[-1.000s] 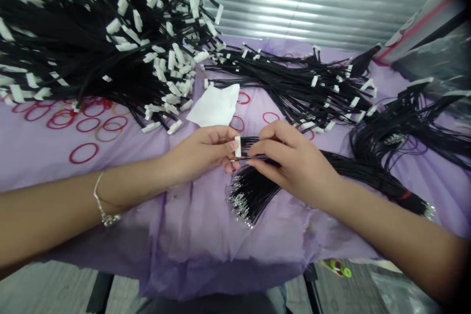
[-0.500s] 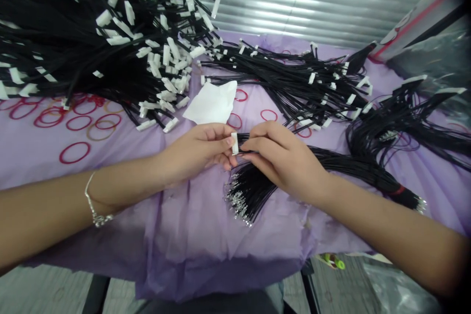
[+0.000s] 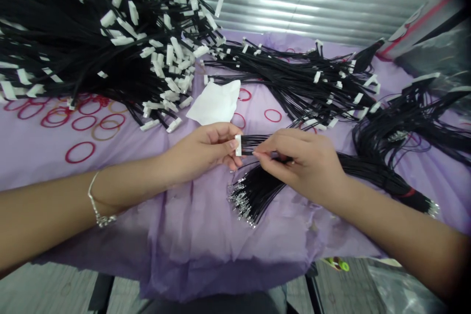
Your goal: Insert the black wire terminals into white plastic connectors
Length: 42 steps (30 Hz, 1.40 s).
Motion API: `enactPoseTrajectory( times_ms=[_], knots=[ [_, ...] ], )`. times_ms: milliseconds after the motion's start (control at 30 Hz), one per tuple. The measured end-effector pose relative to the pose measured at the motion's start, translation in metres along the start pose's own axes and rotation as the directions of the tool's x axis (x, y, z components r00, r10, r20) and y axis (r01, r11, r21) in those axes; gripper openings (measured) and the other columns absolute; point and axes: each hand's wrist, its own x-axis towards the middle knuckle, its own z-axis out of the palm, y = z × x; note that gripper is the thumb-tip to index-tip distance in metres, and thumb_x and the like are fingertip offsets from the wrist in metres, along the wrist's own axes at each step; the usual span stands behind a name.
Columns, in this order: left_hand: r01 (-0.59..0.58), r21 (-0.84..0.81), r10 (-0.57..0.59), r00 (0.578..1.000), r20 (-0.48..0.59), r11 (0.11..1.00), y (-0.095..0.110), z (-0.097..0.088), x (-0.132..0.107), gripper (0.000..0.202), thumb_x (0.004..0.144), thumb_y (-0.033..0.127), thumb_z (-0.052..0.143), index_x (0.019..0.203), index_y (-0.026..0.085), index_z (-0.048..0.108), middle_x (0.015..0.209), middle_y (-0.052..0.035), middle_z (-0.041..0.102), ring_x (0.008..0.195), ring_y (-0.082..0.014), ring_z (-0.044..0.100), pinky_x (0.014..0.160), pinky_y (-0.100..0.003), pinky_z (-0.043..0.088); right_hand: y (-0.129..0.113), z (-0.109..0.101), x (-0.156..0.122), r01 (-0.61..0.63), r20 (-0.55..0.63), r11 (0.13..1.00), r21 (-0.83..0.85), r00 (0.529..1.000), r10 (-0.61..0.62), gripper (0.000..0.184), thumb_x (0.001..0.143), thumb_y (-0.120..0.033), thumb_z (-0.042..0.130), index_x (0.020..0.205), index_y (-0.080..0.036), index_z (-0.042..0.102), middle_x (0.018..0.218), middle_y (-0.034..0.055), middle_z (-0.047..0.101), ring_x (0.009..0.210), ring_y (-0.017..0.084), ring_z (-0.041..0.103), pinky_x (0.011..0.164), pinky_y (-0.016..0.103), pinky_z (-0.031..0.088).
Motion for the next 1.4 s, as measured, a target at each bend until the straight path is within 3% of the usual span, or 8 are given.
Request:
enactPoseTrajectory(
  times_ms=[267, 400, 633, 767, 867, 967, 1167, 1400],
  knots=[
    [0.025, -0.014, -0.025, 1.0, 0.005, 1.0, 0.0, -0.001, 0.001, 0.007, 0.086, 0.006, 0.048, 0.082, 0.01, 0.054, 0.068, -0.0001, 0.058, 0.06, -0.0076, 0.058, 0.058, -0.017, 0.048, 0.004, -0.007, -0.001, -0.221, 0.107, 0.924, 0.313, 0.975, 0.196, 0.018, 0.076, -0.018, 0.065, 0.091, -0.017, 0.056, 0.081, 0.0005, 0.064, 0.068, 0.01, 0.059, 0.062, 0.022, 0.05],
    [0.031, -0.026, -0.031, 0.999, 0.014, 0.999, 0.001, -0.001, 0.001, 0.006, 0.086, 0.007, 0.049, 0.083, 0.01, 0.053, 0.066, 0.0003, 0.058, 0.06, -0.0085, 0.059, 0.057, -0.018, 0.048, 0.012, -0.013, 0.004, -0.096, 0.154, 0.912, 0.399, 0.987, 0.036, 0.008, 0.077, -0.024, 0.067, 0.081, -0.016, 0.065, 0.077, 0.0015, 0.07, 0.069, 0.011, 0.064, 0.064, 0.022, 0.05],
    [0.04, -0.025, -0.04, 0.999, 0.014, 0.999, 0.002, 0.001, 0.0, 0.009, 0.086, 0.006, 0.047, 0.082, 0.01, 0.054, 0.066, 0.0, 0.059, 0.06, -0.0076, 0.059, 0.058, -0.017, 0.048, 0.021, -0.018, 0.008, -0.043, 0.29, 0.85, 0.525, 0.948, -0.131, 0.024, 0.082, -0.015, 0.059, 0.105, -0.019, 0.066, 0.084, 0.001, 0.071, 0.076, 0.009, 0.065, 0.067, 0.019, 0.051],
    [0.031, 0.032, -0.031, 0.999, -0.009, 0.999, 0.001, 0.001, 0.0, 0.011, 0.087, 0.007, 0.047, 0.08, 0.009, 0.054, 0.067, 0.0001, 0.059, 0.061, -0.0067, 0.058, 0.058, -0.016, 0.047, 0.02, -0.015, 0.002, -0.293, 0.311, 0.782, 0.55, 0.941, 0.134, 0.035, 0.085, -0.018, 0.055, 0.119, -0.022, 0.052, 0.074, -0.0028, 0.07, 0.056, 0.008, 0.061, 0.055, 0.02, 0.05],
    [0.023, 0.037, -0.023, 1.0, -0.01, 0.999, 0.001, 0.001, 0.001, 0.011, 0.087, 0.007, 0.046, 0.079, 0.01, 0.053, 0.069, 0.0001, 0.059, 0.061, -0.0067, 0.057, 0.06, -0.017, 0.048, 0.018, -0.011, -0.001, -0.396, 0.242, 0.676, 0.621, 0.918, 0.315, 0.02, 0.083, -0.024, 0.057, 0.102, -0.022, 0.05, 0.069, -0.0043, 0.068, 0.042, 0.007, 0.053, 0.044, 0.02, 0.045],
    [0.014, 0.039, -0.014, 1.0, -0.01, 0.999, 0.001, 0.001, 0.001, 0.011, 0.088, 0.006, 0.045, 0.081, 0.01, 0.053, 0.069, 0.0005, 0.058, 0.061, -0.0066, 0.057, 0.06, -0.017, 0.048, 0.017, -0.01, 0.0, -0.382, 0.17, 0.74, 0.553, 0.922, 0.349, 0.009, 0.082, -0.027, 0.06, 0.082, -0.019, 0.054, 0.065, -0.0031, 0.066, 0.04, 0.006, 0.048, 0.04, 0.019, 0.04],
    [0.001, 0.023, -0.001, 1.0, 0.004, 1.0, 0.0, 0.0, 0.0, 0.009, 0.087, 0.007, 0.047, 0.084, 0.01, 0.055, 0.067, 0.0003, 0.058, 0.061, -0.0074, 0.057, 0.059, -0.017, 0.047, 0.01, -0.005, 0.002, -0.247, 0.025, 0.948, 0.2, 0.969, 0.247, 0.005, 0.078, -0.02, 0.062, 0.074, -0.017, 0.064, 0.06, -0.0023, 0.062, 0.049, 0.006, 0.051, 0.046, 0.018, 0.038],
    [0.022, 0.005, -0.022, 1.0, 0.005, 1.0, 0.0, -0.001, 0.001, 0.004, 0.084, 0.01, 0.053, 0.082, 0.01, 0.056, 0.069, -0.0008, 0.059, 0.062, -0.0083, 0.058, 0.06, -0.019, 0.047, 0.003, 0.001, 0.003, -0.152, 0.001, 0.986, 0.073, 0.988, 0.152, 0.005, 0.077, -0.015, 0.06, 0.073, -0.017, 0.062, 0.057, -0.0038, 0.061, 0.044, 0.005, 0.046, 0.043, 0.018, 0.035]
  ],
)
